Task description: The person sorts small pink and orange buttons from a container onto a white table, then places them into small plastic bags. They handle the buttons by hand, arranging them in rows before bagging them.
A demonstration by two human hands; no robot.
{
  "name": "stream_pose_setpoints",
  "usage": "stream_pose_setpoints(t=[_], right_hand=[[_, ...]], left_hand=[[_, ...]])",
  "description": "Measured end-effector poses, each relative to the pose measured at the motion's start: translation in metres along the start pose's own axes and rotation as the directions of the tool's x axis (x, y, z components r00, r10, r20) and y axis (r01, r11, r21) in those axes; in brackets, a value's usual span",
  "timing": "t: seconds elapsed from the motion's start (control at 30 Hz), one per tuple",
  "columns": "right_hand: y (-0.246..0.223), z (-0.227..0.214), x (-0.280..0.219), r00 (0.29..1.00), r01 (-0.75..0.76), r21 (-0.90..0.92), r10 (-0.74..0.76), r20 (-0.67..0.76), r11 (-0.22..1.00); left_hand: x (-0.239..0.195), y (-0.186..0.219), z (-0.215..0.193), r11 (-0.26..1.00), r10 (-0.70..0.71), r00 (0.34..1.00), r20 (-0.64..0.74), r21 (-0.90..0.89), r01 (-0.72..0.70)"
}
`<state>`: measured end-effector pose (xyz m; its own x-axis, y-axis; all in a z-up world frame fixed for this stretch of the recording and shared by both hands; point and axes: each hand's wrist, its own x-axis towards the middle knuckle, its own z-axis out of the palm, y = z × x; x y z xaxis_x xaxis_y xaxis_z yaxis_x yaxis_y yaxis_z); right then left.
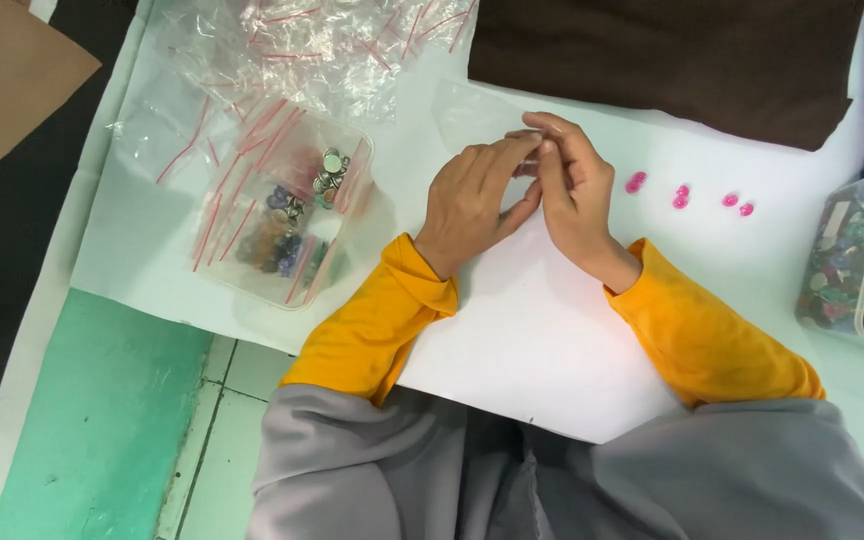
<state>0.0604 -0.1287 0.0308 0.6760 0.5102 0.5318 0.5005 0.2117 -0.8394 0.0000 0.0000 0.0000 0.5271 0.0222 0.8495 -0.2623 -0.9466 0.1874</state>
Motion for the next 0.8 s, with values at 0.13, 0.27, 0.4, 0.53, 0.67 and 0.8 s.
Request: stream_pose_setpoints(t=[0.13, 0.27, 0.4, 0.53, 0.67, 0.8], right_hand=[[0.015, -0.010, -0.018, 0.997, 0.062, -0.081, -0.065, -0.036, 0.995], [0.030, -0.014, -0.033, 0.995, 0.068, -0.153, -0.079, -0.062, 0.986], [0.030, -0.010, -0.034, 0.994, 0.064, -0.216, -0.082, -0.073, 0.974], [0.032, -0.009, -0.034, 0.995, 0.064, -0.201, -0.079, -0.067, 0.977], [0.033, -0.009, -0.035, 0.996, 0.040, -0.183, -0.053, -0.069, 0.982], [0.028, -0.008, -0.033, 0.997, 0.016, -0.149, -0.026, -0.067, 0.989]], left_hand=[[-0.005, -0.004, 0.005, 0.988, 0.096, 0.995, 0.017, 0.116, -0.098], [-0.004, -0.005, 0.003, 0.982, 0.117, 0.991, 0.060, 0.144, -0.124], [0.004, -0.007, -0.001, 0.975, 0.151, 0.985, 0.089, 0.149, -0.163], [0.010, -0.013, -0.012, 0.969, 0.200, 0.963, 0.180, 0.112, -0.222], [0.008, -0.017, -0.010, 0.981, 0.189, 0.954, 0.231, -0.002, -0.194], [0.004, -0.019, -0.006, 0.984, 0.173, 0.957, 0.233, -0.005, -0.177]])
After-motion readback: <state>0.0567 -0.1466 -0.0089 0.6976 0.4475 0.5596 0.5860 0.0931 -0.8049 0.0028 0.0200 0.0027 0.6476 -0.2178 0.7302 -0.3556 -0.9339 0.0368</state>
